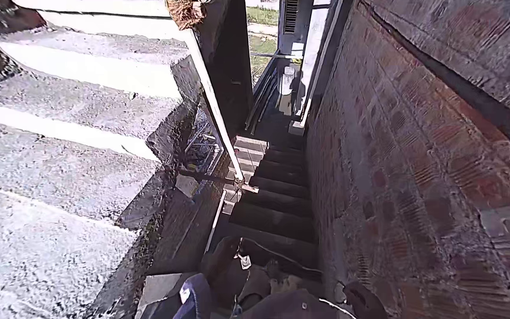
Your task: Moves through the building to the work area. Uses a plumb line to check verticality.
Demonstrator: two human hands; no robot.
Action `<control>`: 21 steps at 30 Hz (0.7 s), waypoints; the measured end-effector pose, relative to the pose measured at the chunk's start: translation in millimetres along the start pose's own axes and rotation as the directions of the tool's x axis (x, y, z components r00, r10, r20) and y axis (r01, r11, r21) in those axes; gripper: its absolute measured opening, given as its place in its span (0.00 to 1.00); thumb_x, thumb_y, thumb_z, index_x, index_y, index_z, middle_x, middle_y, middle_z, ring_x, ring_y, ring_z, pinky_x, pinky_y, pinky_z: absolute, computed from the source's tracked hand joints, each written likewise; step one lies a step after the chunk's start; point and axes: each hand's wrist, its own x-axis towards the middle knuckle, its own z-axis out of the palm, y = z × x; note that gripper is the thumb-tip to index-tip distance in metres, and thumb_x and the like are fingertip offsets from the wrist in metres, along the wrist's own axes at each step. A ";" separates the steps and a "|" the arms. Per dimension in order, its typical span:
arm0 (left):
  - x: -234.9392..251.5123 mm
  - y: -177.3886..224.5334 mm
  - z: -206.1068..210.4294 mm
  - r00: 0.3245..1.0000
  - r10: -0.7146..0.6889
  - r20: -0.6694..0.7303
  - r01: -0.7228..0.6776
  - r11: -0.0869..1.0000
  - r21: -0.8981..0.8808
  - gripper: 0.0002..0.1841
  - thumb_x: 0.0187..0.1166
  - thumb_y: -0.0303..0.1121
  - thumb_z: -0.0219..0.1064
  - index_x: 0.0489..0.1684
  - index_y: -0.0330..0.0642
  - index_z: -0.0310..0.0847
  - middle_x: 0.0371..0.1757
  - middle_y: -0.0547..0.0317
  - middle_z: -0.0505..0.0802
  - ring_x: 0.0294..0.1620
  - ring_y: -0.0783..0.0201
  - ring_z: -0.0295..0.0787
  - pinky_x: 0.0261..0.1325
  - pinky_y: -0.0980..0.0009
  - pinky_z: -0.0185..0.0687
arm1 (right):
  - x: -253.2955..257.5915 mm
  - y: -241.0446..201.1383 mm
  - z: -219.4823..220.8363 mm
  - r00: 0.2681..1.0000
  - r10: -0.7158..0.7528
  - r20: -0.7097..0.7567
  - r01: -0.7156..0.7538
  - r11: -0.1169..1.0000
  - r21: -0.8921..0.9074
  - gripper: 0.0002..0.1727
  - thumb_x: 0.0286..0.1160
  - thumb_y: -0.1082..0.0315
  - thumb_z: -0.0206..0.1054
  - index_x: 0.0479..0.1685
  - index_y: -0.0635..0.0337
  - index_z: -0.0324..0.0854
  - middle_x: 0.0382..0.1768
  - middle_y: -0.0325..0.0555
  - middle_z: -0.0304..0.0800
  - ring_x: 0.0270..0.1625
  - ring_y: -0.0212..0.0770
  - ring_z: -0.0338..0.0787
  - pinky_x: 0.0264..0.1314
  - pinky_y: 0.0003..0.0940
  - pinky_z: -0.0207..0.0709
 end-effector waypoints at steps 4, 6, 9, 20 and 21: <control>101.0 -3.8 14.4 0.999 -0.033 -0.002 0.033 0.998 0.054 0.21 0.94 0.37 0.50 0.52 0.27 0.85 0.42 0.42 0.91 0.44 0.53 0.87 0.59 0.52 0.80 | 108.5 -16.0 5.2 0.990 -0.052 -0.132 0.066 0.993 0.102 0.13 0.81 0.66 0.66 0.48 0.69 0.87 0.27 0.45 0.88 0.25 0.34 0.80 0.34 0.36 0.78; 112.9 -9.7 32.3 0.995 -0.099 0.025 0.098 0.994 0.038 0.22 0.95 0.38 0.50 0.50 0.26 0.85 0.41 0.41 0.89 0.43 0.51 0.85 0.59 0.49 0.78 | 117.9 -38.3 -2.0 0.986 -0.013 -0.165 0.066 0.945 0.320 0.09 0.82 0.68 0.64 0.45 0.66 0.84 0.23 0.38 0.83 0.19 0.27 0.74 0.23 0.25 0.70; 145.8 18.6 26.5 0.994 -0.089 -0.055 0.088 0.996 -0.025 0.21 0.94 0.38 0.51 0.47 0.27 0.84 0.37 0.45 0.89 0.38 0.56 0.84 0.52 0.53 0.80 | 165.7 -82.0 -18.5 0.993 -0.104 -0.061 0.120 0.793 0.597 0.08 0.84 0.70 0.57 0.43 0.56 0.82 0.22 0.30 0.83 0.17 0.21 0.73 0.19 0.17 0.67; 347.5 -0.9 72.1 0.921 -0.150 -0.359 0.053 0.962 -0.267 0.19 0.93 0.39 0.52 0.50 0.29 0.84 0.38 0.53 0.89 0.36 0.65 0.87 0.49 0.63 0.86 | 468.2 -68.2 -25.4 0.982 -0.061 -0.178 0.170 0.696 0.698 0.11 0.91 0.68 0.53 0.47 0.58 0.82 0.25 0.32 0.85 0.14 0.20 0.71 0.13 0.13 0.63; 359.7 5.4 78.8 0.929 -0.156 -0.335 0.063 0.960 -0.274 0.19 0.93 0.38 0.53 0.49 0.29 0.84 0.37 0.53 0.89 0.35 0.66 0.87 0.48 0.64 0.87 | 479.3 -67.0 -29.9 0.980 -0.009 -0.199 0.153 0.670 0.726 0.12 0.91 0.66 0.53 0.47 0.57 0.82 0.24 0.30 0.84 0.14 0.19 0.71 0.12 0.13 0.63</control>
